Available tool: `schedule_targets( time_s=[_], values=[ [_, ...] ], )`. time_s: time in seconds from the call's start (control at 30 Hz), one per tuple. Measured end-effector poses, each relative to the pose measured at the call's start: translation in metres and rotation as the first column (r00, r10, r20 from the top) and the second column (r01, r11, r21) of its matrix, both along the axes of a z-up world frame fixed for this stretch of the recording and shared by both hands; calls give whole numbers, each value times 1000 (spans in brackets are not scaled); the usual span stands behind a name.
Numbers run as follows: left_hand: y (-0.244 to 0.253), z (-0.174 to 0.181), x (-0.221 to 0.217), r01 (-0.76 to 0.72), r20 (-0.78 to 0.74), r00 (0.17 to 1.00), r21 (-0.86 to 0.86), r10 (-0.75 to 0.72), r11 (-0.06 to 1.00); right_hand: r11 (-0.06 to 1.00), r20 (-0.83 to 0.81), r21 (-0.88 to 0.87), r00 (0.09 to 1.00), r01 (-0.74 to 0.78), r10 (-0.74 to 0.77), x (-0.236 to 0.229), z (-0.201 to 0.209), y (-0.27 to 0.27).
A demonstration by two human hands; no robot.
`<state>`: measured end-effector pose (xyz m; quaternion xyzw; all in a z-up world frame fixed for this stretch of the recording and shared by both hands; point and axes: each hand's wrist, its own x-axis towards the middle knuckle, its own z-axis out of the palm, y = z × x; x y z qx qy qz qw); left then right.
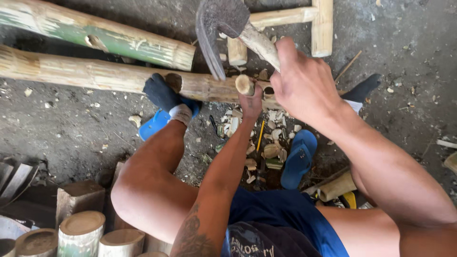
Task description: The person sits on the ground and uses a chisel and hammer to carve a hole into a bamboo pole. They repeatedly strike the chisel to remove material, occasionally pause to clear debris, and continue shaping the opening.
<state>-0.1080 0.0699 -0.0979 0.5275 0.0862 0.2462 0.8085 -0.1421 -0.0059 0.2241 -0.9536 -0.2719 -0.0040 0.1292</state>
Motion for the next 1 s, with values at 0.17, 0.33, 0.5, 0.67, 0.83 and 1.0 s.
schedule_targets(
  time_s=[0.17,0.33,0.5,0.67,0.83,1.0],
  values=[
    [-1,-20,-7,88,-119,989,15,-86,996,976,-163,-214,987,-40,4,8,-58,-1],
    [-4,-22,7,-8,-197,980,-212,-34,977,946,-471,-206,822,250,-320,28,-127,-38],
    [26,-45,46,112,-12,994,154,-111,982,893,-272,246,911,378,-311,-19,-171,-100],
    [63,-44,109,454,-271,855,-19,-442,891,720,-477,281,743,635,-469,-67,-197,-134],
    [75,-9,139,647,-347,664,-177,-662,742,586,-629,214,569,781,-529,-95,-222,-144],
    [75,36,72,655,-303,747,181,-592,733,541,-608,342,619,769,-496,-93,-246,-140]
  ],
)
